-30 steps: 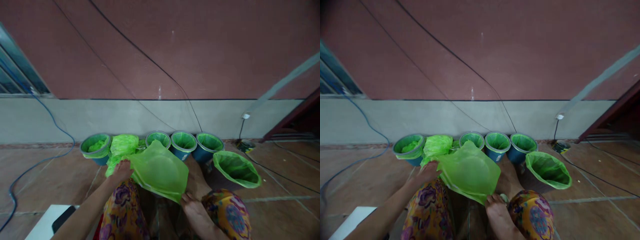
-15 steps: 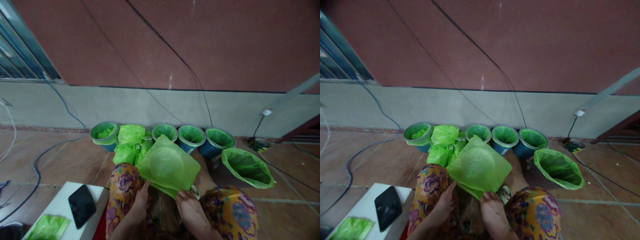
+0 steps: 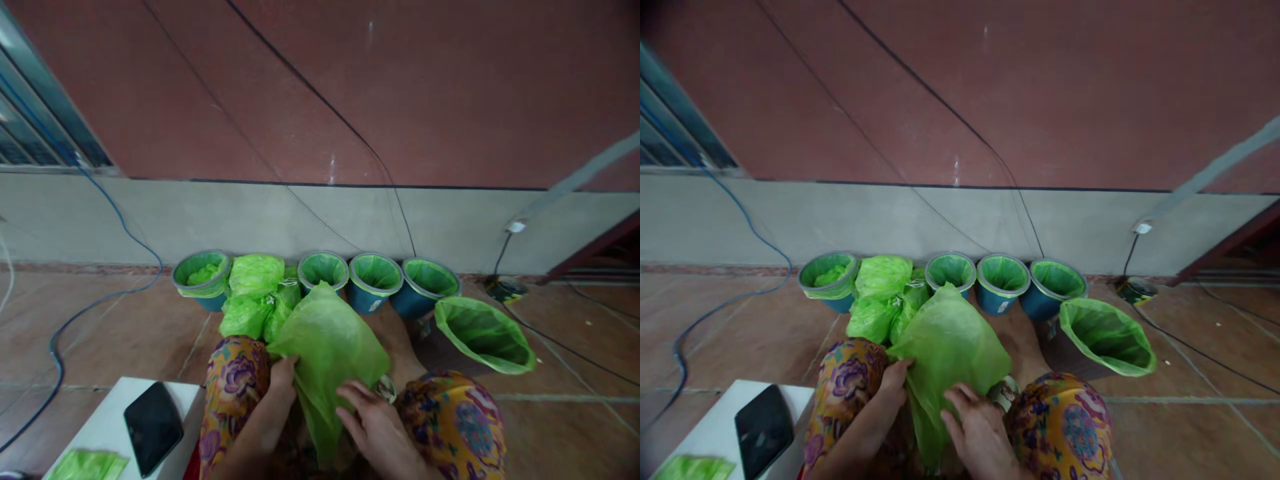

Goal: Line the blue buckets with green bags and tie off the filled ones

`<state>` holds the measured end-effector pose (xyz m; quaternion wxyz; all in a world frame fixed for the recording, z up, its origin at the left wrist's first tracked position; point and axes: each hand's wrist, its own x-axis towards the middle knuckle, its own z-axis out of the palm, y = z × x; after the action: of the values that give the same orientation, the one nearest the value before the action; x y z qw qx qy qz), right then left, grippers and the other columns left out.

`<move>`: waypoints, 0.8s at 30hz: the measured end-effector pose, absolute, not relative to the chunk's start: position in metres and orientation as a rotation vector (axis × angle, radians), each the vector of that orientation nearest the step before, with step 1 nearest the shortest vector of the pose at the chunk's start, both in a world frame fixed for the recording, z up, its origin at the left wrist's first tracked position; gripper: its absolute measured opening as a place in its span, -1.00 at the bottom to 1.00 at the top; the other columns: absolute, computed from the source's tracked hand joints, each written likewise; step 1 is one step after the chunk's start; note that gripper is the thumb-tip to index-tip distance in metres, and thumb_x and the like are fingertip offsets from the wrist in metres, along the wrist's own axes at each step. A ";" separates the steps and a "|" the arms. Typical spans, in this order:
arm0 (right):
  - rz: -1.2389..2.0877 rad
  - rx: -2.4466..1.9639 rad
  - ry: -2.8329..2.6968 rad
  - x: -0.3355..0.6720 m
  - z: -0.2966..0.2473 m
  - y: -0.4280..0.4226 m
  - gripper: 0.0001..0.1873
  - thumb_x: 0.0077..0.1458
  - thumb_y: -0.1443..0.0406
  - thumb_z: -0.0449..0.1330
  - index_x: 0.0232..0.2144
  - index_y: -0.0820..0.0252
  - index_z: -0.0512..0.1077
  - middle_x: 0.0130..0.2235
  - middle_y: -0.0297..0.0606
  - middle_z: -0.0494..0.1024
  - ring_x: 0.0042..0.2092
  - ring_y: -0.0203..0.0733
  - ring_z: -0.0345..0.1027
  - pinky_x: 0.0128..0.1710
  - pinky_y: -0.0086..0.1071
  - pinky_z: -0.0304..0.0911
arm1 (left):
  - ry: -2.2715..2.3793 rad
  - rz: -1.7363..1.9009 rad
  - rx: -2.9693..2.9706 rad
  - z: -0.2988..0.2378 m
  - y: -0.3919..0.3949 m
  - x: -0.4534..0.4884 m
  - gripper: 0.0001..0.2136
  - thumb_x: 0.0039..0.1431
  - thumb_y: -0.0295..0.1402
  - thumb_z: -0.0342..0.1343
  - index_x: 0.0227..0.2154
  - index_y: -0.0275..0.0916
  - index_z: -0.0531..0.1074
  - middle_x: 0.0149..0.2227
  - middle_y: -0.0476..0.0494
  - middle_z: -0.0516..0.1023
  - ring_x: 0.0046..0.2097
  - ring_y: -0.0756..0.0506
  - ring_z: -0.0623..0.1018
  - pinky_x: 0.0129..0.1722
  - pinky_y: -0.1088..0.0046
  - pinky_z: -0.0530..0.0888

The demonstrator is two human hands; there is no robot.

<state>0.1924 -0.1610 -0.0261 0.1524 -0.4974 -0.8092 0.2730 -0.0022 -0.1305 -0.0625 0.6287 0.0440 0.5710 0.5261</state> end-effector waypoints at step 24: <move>2.173 -0.916 -0.649 0.196 -0.086 -0.041 -0.62 -0.05 0.14 0.30 -0.20 0.26 0.48 -0.24 -0.14 0.63 -0.16 -0.07 0.51 -0.01 -0.18 0.30 | 1.368 1.150 0.165 0.080 -0.176 -0.107 -0.77 -0.14 -0.55 0.25 -0.32 -0.29 0.53 -0.39 -0.18 0.64 -0.34 -0.25 0.64 -0.35 0.29 0.61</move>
<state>0.1955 -0.0405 -0.0863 0.3410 -0.3521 -0.2494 0.8351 -0.1071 -0.1762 0.0797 0.6237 0.0717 0.5959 0.5009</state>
